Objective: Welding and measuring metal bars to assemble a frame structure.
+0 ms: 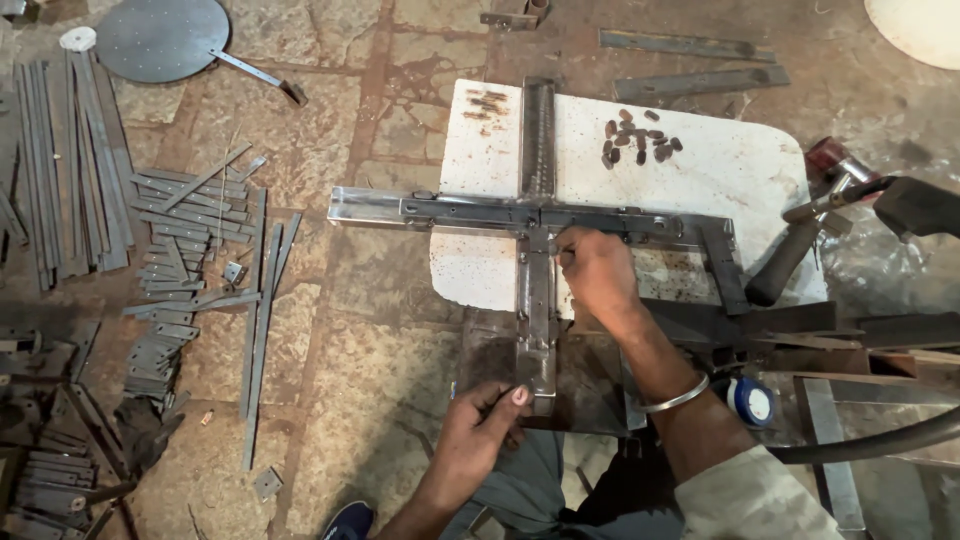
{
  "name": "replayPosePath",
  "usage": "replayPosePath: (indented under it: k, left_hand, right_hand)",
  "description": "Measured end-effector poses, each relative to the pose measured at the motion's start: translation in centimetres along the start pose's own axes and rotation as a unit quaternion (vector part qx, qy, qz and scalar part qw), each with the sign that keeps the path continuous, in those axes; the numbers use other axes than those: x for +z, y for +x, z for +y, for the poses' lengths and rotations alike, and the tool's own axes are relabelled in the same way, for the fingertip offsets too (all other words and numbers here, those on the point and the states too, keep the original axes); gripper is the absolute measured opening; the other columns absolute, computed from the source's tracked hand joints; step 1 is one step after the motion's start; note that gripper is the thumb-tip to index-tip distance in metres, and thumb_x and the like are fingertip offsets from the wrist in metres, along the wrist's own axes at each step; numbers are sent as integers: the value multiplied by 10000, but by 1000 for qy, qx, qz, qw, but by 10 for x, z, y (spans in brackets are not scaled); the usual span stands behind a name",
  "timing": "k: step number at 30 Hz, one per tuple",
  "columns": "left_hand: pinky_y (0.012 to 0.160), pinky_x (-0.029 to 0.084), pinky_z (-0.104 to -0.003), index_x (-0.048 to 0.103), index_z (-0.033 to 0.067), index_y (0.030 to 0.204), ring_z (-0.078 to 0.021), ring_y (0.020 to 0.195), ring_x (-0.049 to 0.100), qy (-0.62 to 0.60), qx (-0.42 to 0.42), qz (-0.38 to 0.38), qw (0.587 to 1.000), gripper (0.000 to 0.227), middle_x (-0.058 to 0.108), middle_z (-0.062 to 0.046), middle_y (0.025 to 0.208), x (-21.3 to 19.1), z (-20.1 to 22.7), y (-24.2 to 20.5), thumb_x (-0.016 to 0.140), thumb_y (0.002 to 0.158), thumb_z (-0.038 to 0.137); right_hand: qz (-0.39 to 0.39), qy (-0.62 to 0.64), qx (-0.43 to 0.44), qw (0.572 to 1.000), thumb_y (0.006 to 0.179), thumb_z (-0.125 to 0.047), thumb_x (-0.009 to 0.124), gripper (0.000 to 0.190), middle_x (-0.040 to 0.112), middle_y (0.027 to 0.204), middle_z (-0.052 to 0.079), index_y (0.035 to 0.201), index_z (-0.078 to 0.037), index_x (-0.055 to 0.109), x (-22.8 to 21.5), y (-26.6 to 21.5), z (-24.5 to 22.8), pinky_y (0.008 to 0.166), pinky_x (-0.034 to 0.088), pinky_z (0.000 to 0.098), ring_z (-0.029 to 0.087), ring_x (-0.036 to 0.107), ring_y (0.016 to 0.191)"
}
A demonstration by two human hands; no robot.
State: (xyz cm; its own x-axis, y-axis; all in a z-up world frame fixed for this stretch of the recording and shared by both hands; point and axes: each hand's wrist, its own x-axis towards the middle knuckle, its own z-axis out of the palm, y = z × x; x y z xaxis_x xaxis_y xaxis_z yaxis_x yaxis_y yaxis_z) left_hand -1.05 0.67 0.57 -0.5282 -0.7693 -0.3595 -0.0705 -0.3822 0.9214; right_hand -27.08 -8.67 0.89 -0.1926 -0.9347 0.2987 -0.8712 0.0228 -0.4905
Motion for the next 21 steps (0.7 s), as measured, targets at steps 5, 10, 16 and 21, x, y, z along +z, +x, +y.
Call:
replayPosePath:
  k: [5,10,16,21]
  left_hand:
    - [557,497,-275,705,-7,869,-100,606,626,16,39,0,999,402,647,-27,681,1,3,1,664,998,371]
    - [541,491,-261,733,29,936,-86,601,612,23,10,36,999,277,671,-24,704,-3,18,16,666,972,295]
    - [584,510,-262,748,30,999,-86,653,618,80,92,43,992,264,674,-29,763,-1,47,24,648,1001,274]
    - [582,526,-282,773,31,1017,-100,655,638,130,97,58,985,277,684,-49,799,22,45,24,672,987,286]
  right_hand:
    - [5,-38,-15,999,821,-70,797,184,752,837,175,1000,-43,769,1,-1,5,673,581,428,332,740,743]
    - [37,-46,33,998,922,-87,729,301,763,998,182,1221,-52,727,-37,-24,-29,548,561,391,272,737,639]
    - [135,-80,37,987,987,-271,679,324,748,1077,177,1222,-48,697,-60,-121,-49,693,612,397,287,750,850]
    - [92,-176,195,960,892,-450,673,471,762,1029,152,1226,-122,722,-64,-182,-39,570,552,445,341,725,751]
